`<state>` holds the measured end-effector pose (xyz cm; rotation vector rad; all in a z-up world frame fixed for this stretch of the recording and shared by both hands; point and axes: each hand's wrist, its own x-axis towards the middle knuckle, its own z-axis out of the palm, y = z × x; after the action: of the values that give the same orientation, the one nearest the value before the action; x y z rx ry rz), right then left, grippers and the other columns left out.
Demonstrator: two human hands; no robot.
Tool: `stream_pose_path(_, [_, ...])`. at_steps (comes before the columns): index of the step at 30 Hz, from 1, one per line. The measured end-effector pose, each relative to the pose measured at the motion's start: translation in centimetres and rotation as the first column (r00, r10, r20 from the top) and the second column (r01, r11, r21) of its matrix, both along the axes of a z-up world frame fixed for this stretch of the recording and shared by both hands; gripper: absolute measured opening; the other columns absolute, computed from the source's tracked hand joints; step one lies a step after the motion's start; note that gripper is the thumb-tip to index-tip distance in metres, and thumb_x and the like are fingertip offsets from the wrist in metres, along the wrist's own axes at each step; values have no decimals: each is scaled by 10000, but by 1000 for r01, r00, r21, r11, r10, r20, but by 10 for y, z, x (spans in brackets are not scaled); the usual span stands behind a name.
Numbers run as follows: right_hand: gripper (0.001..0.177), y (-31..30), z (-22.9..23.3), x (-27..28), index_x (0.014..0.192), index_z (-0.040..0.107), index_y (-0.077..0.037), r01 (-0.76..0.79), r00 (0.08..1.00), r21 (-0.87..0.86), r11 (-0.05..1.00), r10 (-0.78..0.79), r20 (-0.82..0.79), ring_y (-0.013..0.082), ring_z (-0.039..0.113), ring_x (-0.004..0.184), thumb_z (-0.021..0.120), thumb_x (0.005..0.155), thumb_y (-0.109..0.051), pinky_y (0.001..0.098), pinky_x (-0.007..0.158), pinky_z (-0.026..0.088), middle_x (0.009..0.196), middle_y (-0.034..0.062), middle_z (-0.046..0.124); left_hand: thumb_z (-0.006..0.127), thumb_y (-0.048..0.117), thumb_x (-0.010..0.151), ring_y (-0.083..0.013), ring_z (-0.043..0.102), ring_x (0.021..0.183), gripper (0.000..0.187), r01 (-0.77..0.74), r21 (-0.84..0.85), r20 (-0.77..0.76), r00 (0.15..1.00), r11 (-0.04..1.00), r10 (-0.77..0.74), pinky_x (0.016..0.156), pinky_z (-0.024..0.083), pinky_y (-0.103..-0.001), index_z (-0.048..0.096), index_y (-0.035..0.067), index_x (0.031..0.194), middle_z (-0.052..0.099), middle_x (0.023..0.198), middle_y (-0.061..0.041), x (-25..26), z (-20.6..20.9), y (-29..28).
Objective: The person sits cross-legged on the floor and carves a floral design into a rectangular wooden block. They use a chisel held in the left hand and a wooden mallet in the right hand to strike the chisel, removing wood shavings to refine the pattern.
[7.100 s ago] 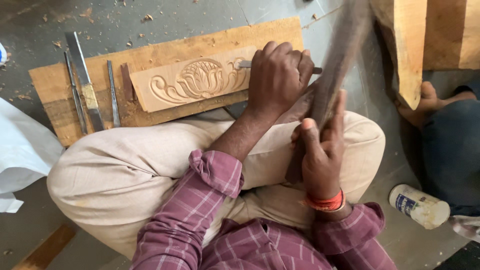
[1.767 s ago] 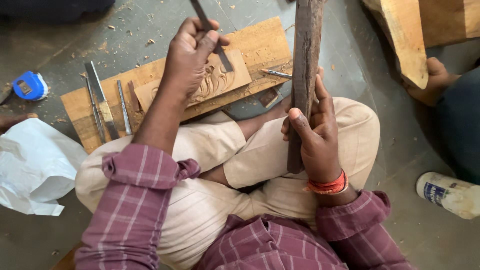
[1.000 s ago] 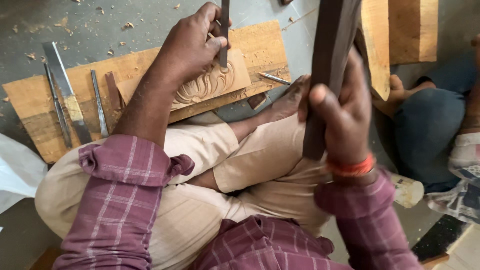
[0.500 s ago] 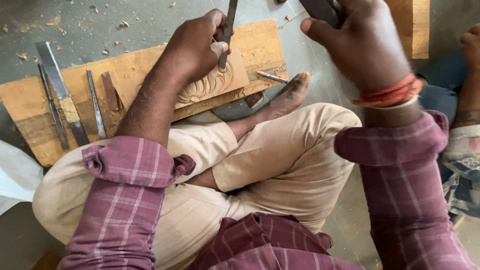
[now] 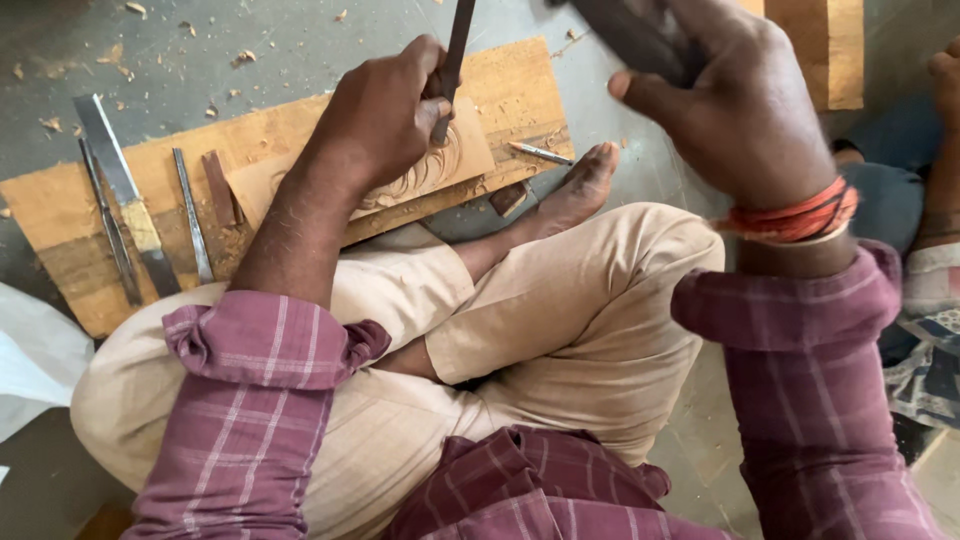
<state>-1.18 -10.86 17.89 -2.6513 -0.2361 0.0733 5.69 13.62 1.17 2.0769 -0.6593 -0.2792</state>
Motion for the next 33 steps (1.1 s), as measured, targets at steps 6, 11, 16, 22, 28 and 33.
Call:
stream_pose_path(6, [677, -1, -2, -19, 1524, 525, 68, -133, 985, -45, 990, 137, 105, 268, 656, 887, 829, 927, -26, 374, 786, 533, 1096, 213, 651, 712, 86, 956, -413, 707, 901, 239, 21, 35, 43, 999, 999, -23, 741, 517, -519, 569, 30, 1138, 734, 917, -185, -8, 8, 3])
stream_pose_path(11, [723, 8, -1, -38, 1545, 523, 0, -53, 981, -130, 990, 76, 176, 277, 651, 901, 855, 903, -42, 387, 792, 521, 1045, 175, 642, 740, 77, 945, -420, 702, 889, 273, 40, -60, 216, 976, 997, -26, 722, 526, -509, 569, 13, 1149, 729, 942, -193, -13, 8, 7])
stream_pose_path(16, [750, 19, -5, -45, 1522, 511, -31, 54, 978, -104, 993, -32, 205, 305, 604, 818, 875, 867, -50, 411, 741, 499, 925, 165, 572, 697, 88, 988, -360, 734, 826, 196, 61, -26, 123, 991, 998, -57, 686, 542, -486, 585, 38, 1140, 733, 887, -156, -13, 10, 5])
stream_pose_path(22, [805, 10, -15, -73, 1602, 478, -53, 37, 975, -118, 992, -10, 221, 250, 635, 918, 885, 908, -51, 372, 850, 528, 1057, 131, 617, 750, 95, 968, -392, 717, 780, 200, 115, 48, 307, 944, 992, -124, 642, 531, -493, 617, 28, 1101, 731, 859, -188, -28, 21, 19])
stream_pose_path(28, [775, -1, -40, -95, 1611, 434, -17, 233, 968, 415, 879, -252, -9, 94, 621, 1138, 819, 939, 30, 249, 984, 535, 1317, 86, 661, 742, 66, 996, -247, 791, 841, 187, -166, -209, 59, 982, 964, 182, 706, 612, -358, 607, 9, 1112, 766, 930, -150, -30, 8, 24])
stream_pose_path(33, [731, -2, -40, -99, 1595, 433, 19, 271, 959, 594, 757, -268, -96, 91, 628, 1234, 797, 962, 22, 240, 1057, 543, 1431, 107, 646, 757, 90, 979, -189, 793, 802, 199, -288, -239, -34, 957, 927, 288, 708, 604, -317, 610, 21, 1094, 782, 913, -117, -27, -8, 14])
